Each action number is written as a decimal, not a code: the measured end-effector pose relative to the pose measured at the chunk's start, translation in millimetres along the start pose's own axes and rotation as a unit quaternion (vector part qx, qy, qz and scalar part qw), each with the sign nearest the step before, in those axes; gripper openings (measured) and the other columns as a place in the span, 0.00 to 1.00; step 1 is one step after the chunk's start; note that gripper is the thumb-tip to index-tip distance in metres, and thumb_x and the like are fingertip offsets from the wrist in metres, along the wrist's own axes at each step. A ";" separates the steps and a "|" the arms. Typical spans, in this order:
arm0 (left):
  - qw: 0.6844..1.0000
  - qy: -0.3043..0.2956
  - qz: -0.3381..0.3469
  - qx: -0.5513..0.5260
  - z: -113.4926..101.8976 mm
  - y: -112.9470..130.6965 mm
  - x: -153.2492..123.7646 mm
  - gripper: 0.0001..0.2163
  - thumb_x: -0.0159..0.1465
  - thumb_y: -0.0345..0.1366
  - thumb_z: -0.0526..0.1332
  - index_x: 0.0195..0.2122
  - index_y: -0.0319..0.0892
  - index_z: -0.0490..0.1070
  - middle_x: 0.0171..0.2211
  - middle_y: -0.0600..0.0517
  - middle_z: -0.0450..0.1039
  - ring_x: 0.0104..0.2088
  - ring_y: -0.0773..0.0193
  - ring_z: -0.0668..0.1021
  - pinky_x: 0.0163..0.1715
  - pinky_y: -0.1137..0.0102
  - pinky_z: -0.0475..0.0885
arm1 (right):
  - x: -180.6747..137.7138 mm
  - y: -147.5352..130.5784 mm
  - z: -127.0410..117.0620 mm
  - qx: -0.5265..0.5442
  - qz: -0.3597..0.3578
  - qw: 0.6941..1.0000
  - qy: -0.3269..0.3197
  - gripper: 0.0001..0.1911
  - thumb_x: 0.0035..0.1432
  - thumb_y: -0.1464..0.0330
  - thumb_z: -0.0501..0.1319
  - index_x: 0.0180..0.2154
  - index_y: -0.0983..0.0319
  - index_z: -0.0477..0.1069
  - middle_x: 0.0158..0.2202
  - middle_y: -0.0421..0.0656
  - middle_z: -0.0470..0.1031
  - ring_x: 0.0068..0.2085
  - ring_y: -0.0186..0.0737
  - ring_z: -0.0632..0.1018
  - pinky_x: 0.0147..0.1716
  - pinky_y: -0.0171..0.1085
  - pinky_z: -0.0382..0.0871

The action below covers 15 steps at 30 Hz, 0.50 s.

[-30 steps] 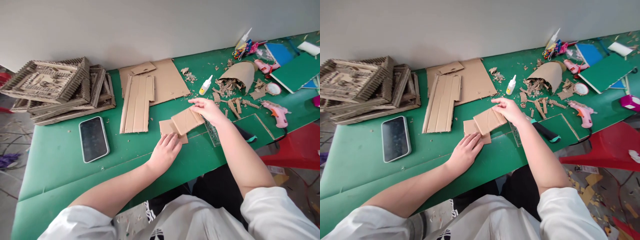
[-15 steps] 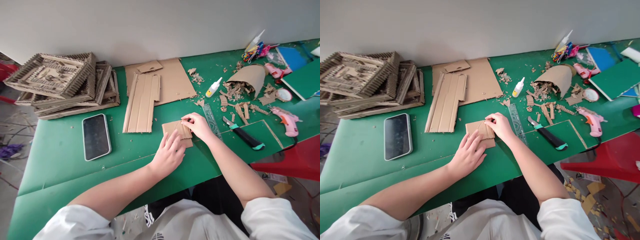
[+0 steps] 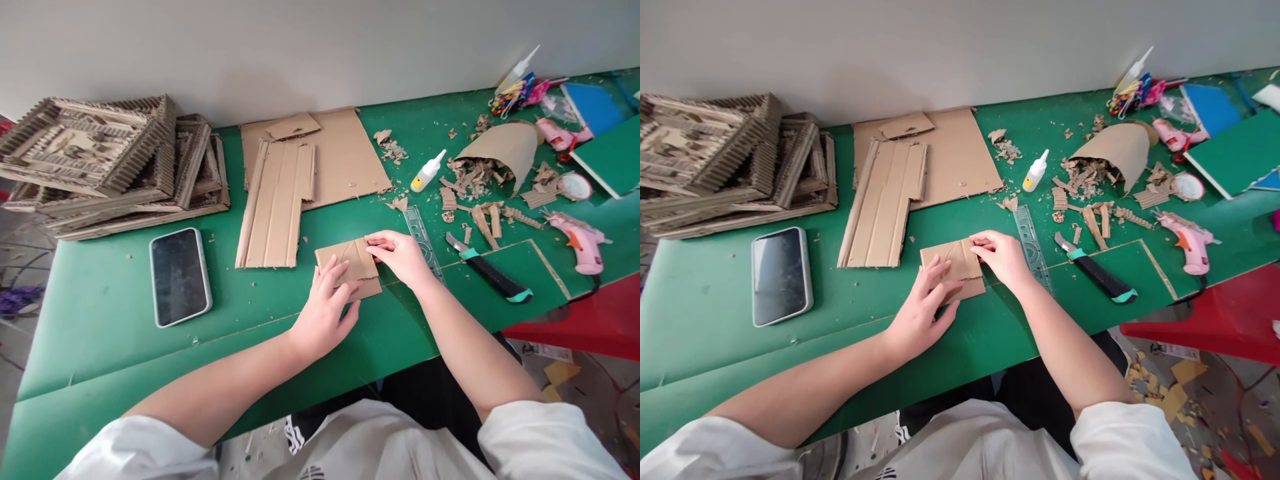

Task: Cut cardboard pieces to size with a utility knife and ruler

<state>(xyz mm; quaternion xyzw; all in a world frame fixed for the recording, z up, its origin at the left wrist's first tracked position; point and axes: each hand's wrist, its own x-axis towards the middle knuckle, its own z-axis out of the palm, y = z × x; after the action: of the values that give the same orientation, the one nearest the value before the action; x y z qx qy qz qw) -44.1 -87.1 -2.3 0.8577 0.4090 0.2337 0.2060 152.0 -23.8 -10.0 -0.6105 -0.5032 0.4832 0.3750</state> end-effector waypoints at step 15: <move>0.970 0.174 -0.026 -0.166 -3.3 -13.1 7.6 0.16 0.62 0.26 0.57 0.51 0.45 0.61 0.56 0.42 0.57 0.62 0.54 0.61 0.57 0.55 0.65 | -14.2 -15.0 -0.5 0.133 -0.060 0.989 0.032 0.31 0.45 0.71 0.67 0.53 0.52 0.66 0.47 0.40 0.74 0.38 0.34 0.78 0.45 0.41 0.75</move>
<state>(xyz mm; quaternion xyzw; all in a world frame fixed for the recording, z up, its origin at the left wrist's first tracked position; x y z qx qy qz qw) -49.7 -72.9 -5.0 0.7468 0.4163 0.4387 0.2766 148.3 -34.5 7.3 -0.5389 -0.4577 0.5026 0.4976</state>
